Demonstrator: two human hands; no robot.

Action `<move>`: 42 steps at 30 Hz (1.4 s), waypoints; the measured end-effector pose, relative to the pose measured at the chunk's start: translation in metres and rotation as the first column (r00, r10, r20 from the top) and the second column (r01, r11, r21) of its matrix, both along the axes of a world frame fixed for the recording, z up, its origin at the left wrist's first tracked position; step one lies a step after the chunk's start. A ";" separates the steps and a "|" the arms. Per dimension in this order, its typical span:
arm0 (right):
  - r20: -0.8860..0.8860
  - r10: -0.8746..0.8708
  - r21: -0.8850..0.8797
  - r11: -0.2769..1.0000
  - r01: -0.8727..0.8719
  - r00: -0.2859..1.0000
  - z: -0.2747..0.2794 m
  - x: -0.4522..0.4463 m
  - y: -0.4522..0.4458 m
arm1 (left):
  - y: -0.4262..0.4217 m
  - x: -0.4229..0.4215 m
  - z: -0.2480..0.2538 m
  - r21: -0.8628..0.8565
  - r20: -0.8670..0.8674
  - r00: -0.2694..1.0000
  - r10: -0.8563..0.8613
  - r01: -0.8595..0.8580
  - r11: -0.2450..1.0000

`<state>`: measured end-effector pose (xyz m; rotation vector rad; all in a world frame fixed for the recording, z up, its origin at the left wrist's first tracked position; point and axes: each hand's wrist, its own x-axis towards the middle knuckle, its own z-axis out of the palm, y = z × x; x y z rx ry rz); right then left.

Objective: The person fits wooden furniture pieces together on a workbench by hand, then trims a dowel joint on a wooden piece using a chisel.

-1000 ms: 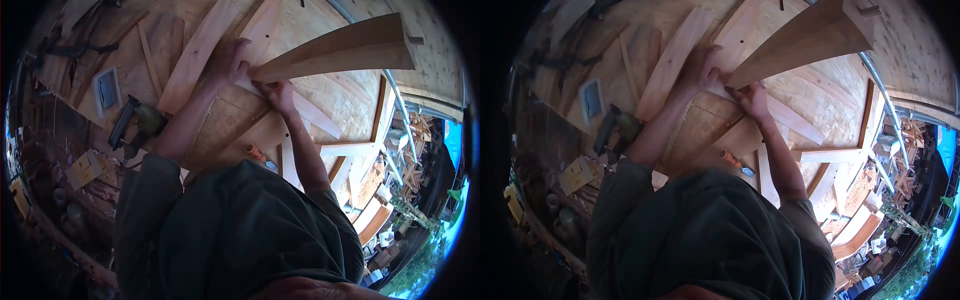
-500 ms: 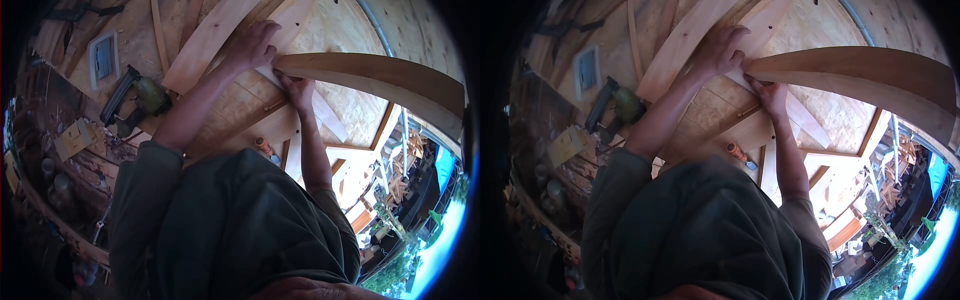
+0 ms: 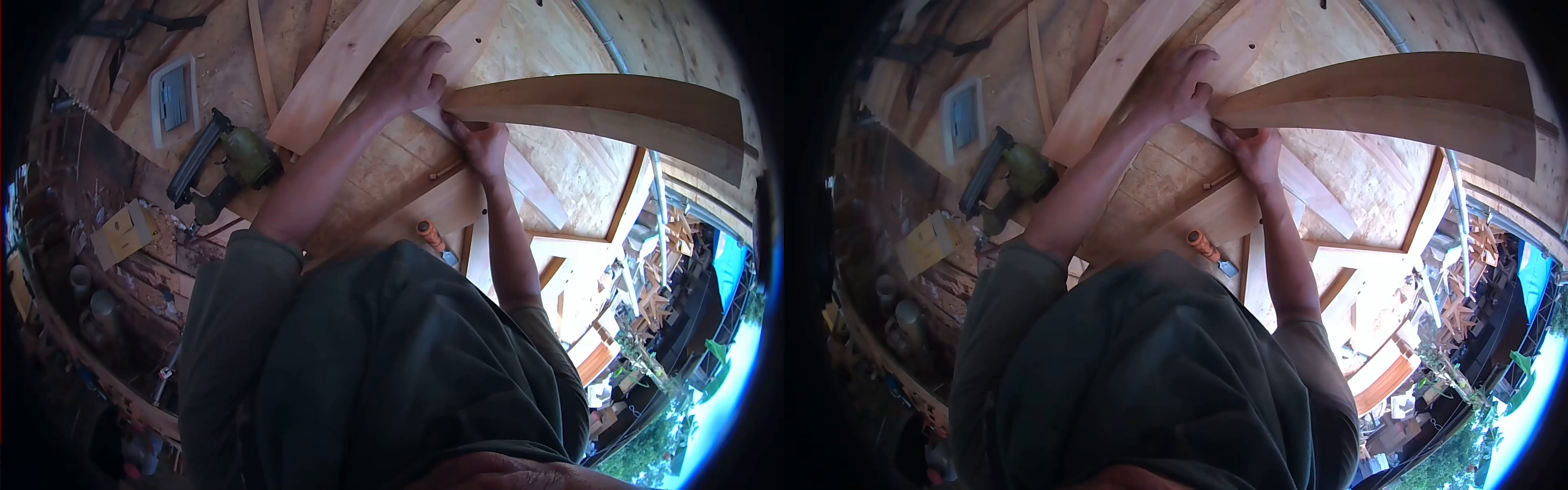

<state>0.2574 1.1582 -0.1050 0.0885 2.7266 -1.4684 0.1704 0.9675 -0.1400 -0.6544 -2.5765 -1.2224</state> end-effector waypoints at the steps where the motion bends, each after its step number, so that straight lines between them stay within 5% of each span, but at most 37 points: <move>1: -0.024 0.000 -0.002 1.000 0.000 1.000 -0.002 0.000 0.001 | 0.000 0.000 0.001 -0.002 0.008 1.000 0.001 -0.001 1.000; 25: -0.093 0.045 0.031 0.999 -0.042 0.995 -0.008 -0.001 0.005 | 0.001 0.001 0.006 -0.037 -0.024 1.000 -0.013 0.012 0.999; 28: -0.139 0.126 0.168 0.980 -0.102 0.982 -0.008 -0.003 0.006 | 0.002 -0.002 0.004 -0.038 -0.077 0.996 -0.033 0.031 0.999; 33: -0.198 0.048 -0.128 0.989 -0.074 0.979 0.018 -0.009 0.004 | 0.000 -0.004 -0.003 -0.064 -0.122 0.989 -0.079 0.072 0.995; 34: -0.236 0.032 -0.176 0.982 -0.075 0.971 0.038 -0.006 -0.001 | -0.004 -0.007 -0.005 0.063 -0.022 0.991 -0.134 0.135 0.989; 36: -0.133 0.039 -0.427 0.899 -0.093 0.990 0.072 0.001 -0.006 | -0.010 -0.012 -0.004 0.330 0.160 0.948 -0.276 0.213 0.920; 39: -0.143 0.070 -0.591 0.794 -0.142 0.987 0.128 0.020 -0.007 | -0.010 0.039 0.075 0.890 0.244 0.798 -0.551 0.041 0.453; 42: -0.210 0.078 -0.665 0.719 -0.200 0.975 0.160 0.046 -0.006 | -0.018 0.096 0.126 0.983 -0.018 0.696 -0.718 0.145 0.116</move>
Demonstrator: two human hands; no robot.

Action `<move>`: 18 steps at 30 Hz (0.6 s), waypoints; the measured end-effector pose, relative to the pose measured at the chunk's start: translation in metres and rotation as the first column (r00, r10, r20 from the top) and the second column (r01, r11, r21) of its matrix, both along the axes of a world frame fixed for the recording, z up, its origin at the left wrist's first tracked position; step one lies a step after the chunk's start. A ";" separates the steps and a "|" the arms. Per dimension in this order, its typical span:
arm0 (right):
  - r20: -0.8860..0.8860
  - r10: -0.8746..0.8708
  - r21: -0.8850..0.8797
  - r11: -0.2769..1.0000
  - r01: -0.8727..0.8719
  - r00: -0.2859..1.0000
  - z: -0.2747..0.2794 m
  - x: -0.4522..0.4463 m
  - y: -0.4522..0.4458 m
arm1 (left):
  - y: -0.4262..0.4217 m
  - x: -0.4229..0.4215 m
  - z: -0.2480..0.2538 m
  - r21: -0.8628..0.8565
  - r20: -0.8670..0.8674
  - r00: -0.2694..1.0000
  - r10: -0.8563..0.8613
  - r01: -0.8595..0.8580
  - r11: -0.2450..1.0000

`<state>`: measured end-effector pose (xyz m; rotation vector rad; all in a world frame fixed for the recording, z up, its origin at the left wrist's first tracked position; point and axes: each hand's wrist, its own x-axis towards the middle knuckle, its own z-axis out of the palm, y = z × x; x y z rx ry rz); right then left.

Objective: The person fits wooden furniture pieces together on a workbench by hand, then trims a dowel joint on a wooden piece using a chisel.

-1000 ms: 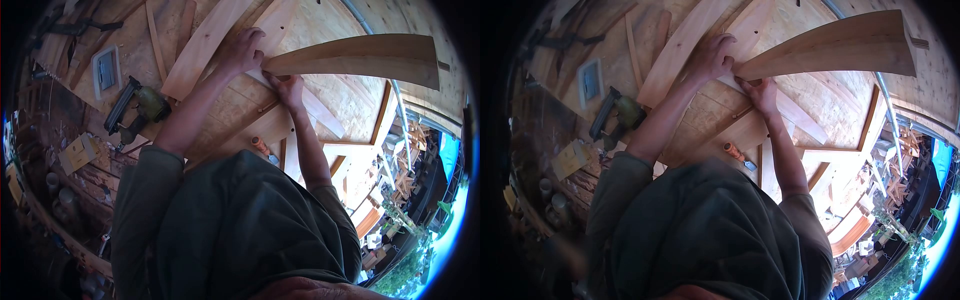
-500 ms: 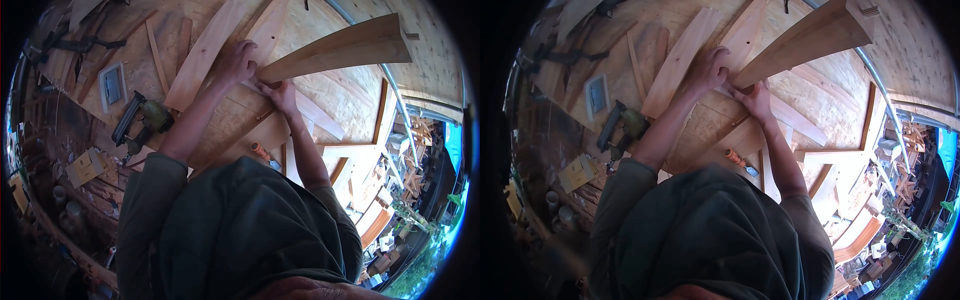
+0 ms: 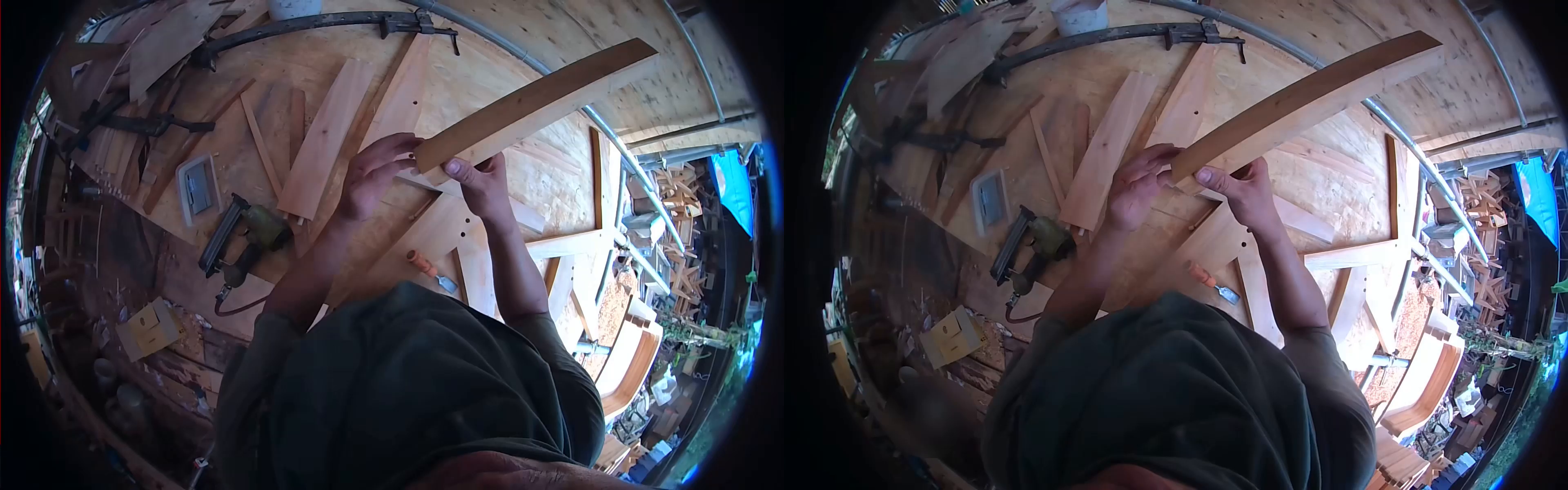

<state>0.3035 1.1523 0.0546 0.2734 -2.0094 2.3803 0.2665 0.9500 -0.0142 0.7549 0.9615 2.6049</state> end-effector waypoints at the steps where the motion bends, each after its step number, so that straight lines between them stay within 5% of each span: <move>1: 0.021 0.002 -0.124 0.992 0.000 1.000 0.005 0.009 -0.005 | -0.002 0.015 0.011 -0.013 -0.042 0.999 0.026 -0.027 1.000; 4: 0.088 0.038 -0.429 0.903 0.004 0.995 0.019 0.040 -0.022 | -0.006 0.058 0.039 -0.071 -0.127 0.985 0.117 -0.127 0.989; 10: 0.075 0.233 -0.661 0.739 -0.127 0.970 0.028 0.099 -0.079 | -0.039 0.110 0.080 -0.149 -0.342 0.866 0.366 -0.434 0.888; 13: 0.086 0.360 -0.749 0.638 -0.178 0.929 0.038 0.130 -0.111 | -0.073 0.125 0.105 -0.306 -0.731 0.587 0.349 -0.739 0.600; 18: 0.061 0.485 -0.868 0.458 -0.194 0.872 0.069 0.165 -0.155 | -0.085 0.146 0.131 -0.189 -0.672 0.674 0.306 -0.556 0.810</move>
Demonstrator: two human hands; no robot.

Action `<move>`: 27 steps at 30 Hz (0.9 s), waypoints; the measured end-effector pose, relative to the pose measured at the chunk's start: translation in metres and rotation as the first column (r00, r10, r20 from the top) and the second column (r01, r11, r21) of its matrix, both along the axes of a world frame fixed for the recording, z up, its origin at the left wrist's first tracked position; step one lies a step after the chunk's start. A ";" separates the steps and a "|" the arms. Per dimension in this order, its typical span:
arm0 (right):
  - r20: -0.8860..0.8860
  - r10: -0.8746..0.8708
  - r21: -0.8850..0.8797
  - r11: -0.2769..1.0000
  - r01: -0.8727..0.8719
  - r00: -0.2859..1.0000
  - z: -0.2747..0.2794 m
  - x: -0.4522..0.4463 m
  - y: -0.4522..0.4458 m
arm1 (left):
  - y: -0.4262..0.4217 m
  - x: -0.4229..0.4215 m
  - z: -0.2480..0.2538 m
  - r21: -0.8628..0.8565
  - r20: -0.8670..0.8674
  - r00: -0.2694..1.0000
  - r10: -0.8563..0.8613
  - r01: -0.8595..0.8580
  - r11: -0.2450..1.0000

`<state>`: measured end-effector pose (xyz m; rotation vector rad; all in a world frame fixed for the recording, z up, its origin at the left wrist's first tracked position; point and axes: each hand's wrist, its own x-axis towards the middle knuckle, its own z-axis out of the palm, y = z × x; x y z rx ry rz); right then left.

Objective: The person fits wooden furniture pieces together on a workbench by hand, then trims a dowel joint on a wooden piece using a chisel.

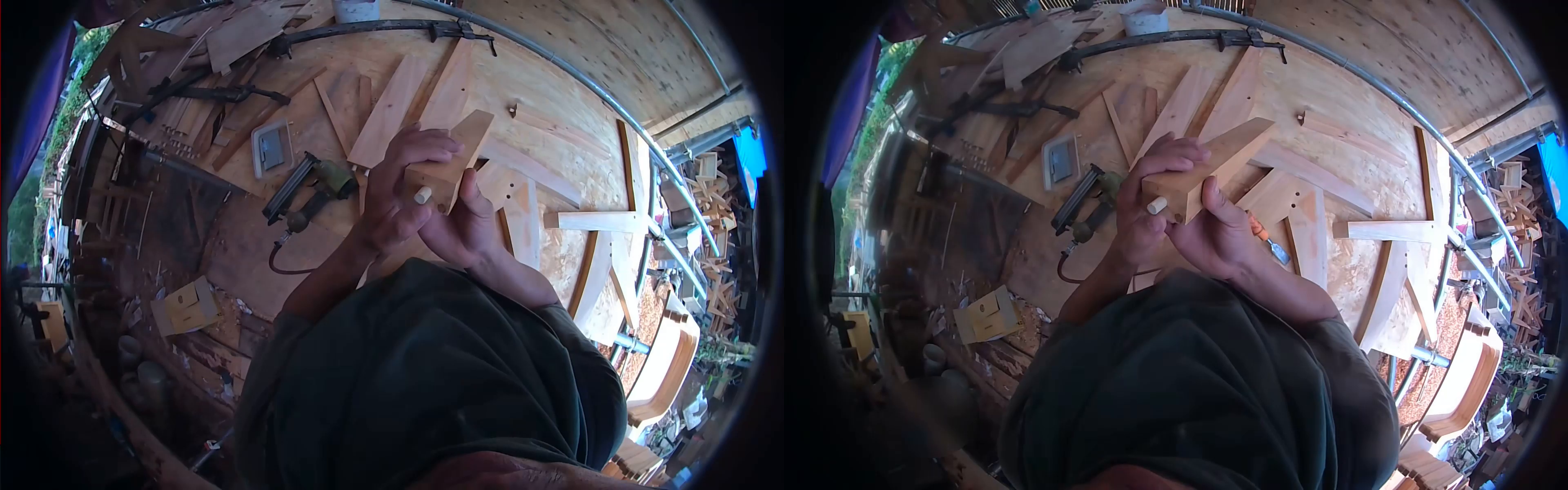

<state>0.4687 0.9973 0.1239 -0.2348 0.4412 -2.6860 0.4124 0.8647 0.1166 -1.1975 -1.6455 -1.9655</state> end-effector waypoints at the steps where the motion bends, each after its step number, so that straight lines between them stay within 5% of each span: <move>1: 0.014 0.037 -0.090 0.995 -0.035 0.999 -0.002 0.002 -0.003 | -0.006 0.005 0.005 -0.031 0.013 1.000 -0.014 0.014 0.999; 5: 0.024 0.135 -0.299 0.946 -0.122 0.991 -0.015 0.008 -0.010 | -0.010 0.029 0.012 0.048 0.199 0.978 -0.064 0.055 0.997; 15: 0.130 0.293 -0.517 0.835 -0.188 0.947 -0.038 0.019 -0.009 | -0.016 0.044 0.009 -0.146 0.338 0.940 0.041 0.009 0.989; 18: 0.050 0.418 -0.292 0.875 -0.387 0.907 -0.025 0.012 0.009 | -0.013 0.049 0.016 -0.173 0.370 0.924 0.091 -0.028 0.984; 20: -0.157 0.270 0.356 0.913 -0.200 0.950 -0.054 0.009 0.040 | -0.009 0.047 0.018 -0.150 0.417 0.903 0.101 -0.041 0.988; 21: -0.283 0.247 0.625 0.781 -0.017 0.927 -0.071 0.011 0.057 | -0.006 0.044 0.015 -0.110 0.411 0.905 0.110 -0.070 0.991; 23: -0.412 -0.004 0.882 0.249 0.400 0.911 -0.093 0.022 0.080 | -0.001 0.036 0.003 -0.018 0.397 0.908 0.138 -0.143 0.990; 25: -0.504 0.023 0.812 -0.329 0.483 0.863 -0.128 0.025 0.101 | 0.003 0.021 -0.016 0.063 0.287 0.951 0.118 -0.141 0.988; 27: -0.494 0.036 0.757 -0.473 0.450 0.869 -0.176 0.035 0.112 | 0.006 0.019 -0.024 0.095 0.198 0.971 0.133 -0.154 0.984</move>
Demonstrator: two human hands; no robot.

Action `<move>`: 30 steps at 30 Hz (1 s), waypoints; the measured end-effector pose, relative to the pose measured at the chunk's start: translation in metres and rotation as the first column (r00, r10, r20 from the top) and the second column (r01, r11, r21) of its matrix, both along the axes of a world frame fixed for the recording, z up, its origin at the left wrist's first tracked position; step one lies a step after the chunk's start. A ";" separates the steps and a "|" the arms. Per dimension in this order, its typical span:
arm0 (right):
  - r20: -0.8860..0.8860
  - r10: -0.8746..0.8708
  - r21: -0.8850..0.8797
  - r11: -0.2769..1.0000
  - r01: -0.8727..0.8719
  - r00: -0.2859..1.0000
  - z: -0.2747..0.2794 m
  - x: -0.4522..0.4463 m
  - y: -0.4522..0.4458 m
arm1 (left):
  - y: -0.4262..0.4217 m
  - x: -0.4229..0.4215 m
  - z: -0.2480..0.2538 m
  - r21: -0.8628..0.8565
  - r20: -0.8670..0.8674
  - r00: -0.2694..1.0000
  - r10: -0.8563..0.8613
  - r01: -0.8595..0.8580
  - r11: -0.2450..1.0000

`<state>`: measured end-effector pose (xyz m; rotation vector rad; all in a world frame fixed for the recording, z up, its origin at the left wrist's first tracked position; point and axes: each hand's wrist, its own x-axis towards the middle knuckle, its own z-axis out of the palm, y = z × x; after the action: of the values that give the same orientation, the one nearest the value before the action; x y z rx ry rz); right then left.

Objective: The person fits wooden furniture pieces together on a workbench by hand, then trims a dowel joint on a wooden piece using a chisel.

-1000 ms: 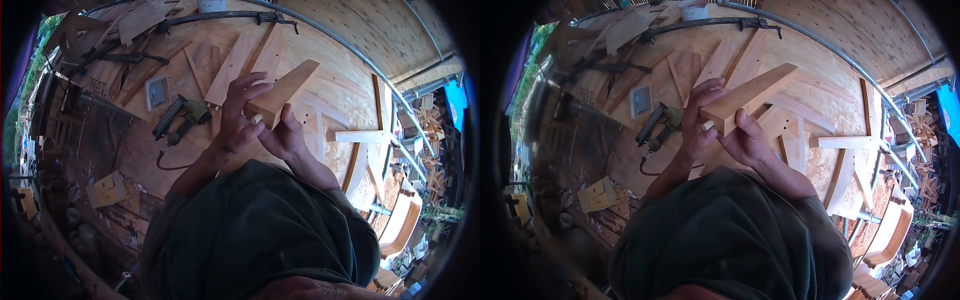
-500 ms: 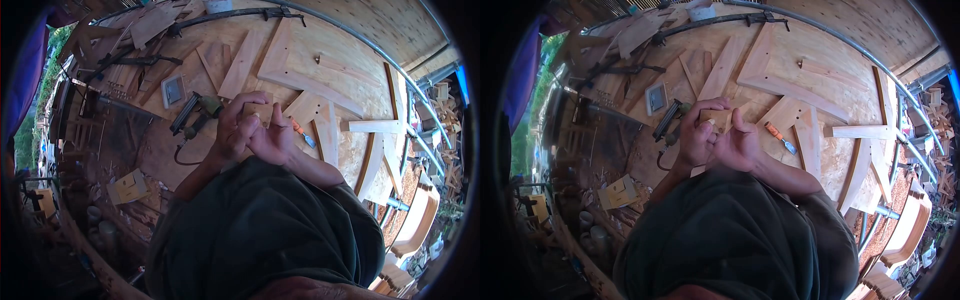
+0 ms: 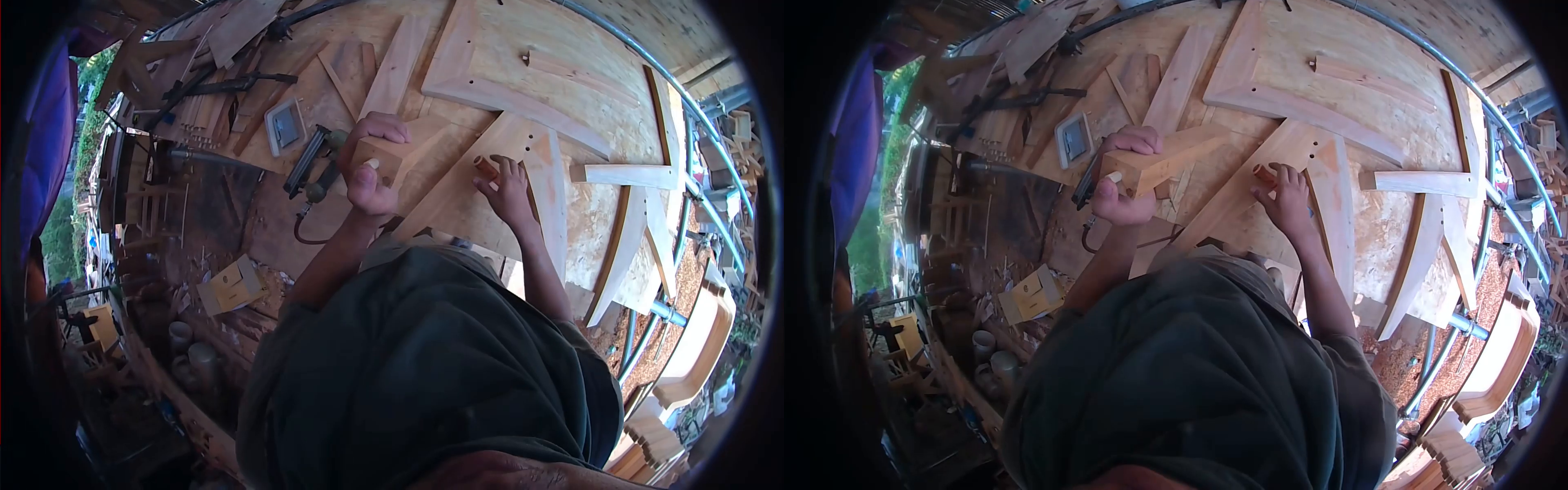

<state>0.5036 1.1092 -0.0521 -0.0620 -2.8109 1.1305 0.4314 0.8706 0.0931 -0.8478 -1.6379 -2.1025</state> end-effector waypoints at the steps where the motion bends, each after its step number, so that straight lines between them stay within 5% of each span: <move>1: -0.004 -0.035 0.078 0.996 0.036 0.999 -0.023 0.004 0.004 | 0.003 0.001 0.002 -0.011 -0.039 0.999 0.019 -0.020 1.000; 4: -0.212 0.068 0.286 0.958 -0.005 0.975 -0.071 0.007 0.010 | 0.006 0.015 0.016 0.055 -0.025 0.999 0.037 -0.036 0.998; 8: -0.081 -0.102 0.020 0.994 0.104 0.991 -0.057 0.007 0.007 | 0.005 0.041 0.036 0.097 0.048 0.996 0.080 -0.084 0.992; 9: -0.166 -0.119 0.009 0.992 0.123 0.979 -0.051 0.004 0.009 | -0.001 0.044 0.037 -0.030 0.034 0.996 0.077 -0.076 0.997; 12: -0.163 -0.258 -0.324 0.926 0.195 0.952 0.030 -0.007 0.016 | -0.003 0.047 0.036 -0.045 0.013 1.000 -0.015 0.016 0.999; 15: -0.415 -0.214 -0.811 0.527 -0.253 0.884 0.178 -0.017 -0.010 | -0.009 0.040 0.034 -0.080 -0.027 0.967 -0.252 0.249 0.965; 18: -0.674 -0.027 -0.737 0.088 -0.670 0.738 0.274 -0.018 -0.021 | -0.008 0.034 0.023 -0.055 -0.021 0.924 -0.381 0.380 0.923; 21: -0.732 0.274 -0.667 -0.095 -0.739 0.624 0.333 -0.025 -0.043 | -0.010 0.032 0.024 -0.040 0.007 0.899 -0.437 0.437 0.899; 25: -0.710 0.437 -0.637 -0.063 -0.769 0.552 0.341 -0.033 -0.081 | -0.009 0.013 0.040 -0.109 -0.221 0.922 -0.317 0.300 0.948; 30: -0.719 0.356 -0.629 0.035 -0.777 0.597 0.322 -0.027 -0.116 | -0.019 0.009 0.050 -0.132 -0.189 0.924 -0.332 0.312 0.941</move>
<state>0.4768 0.9934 0.2697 1.2250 -1.3159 2.4569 0.4406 0.8512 0.1433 -1.4061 -1.5890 -2.0605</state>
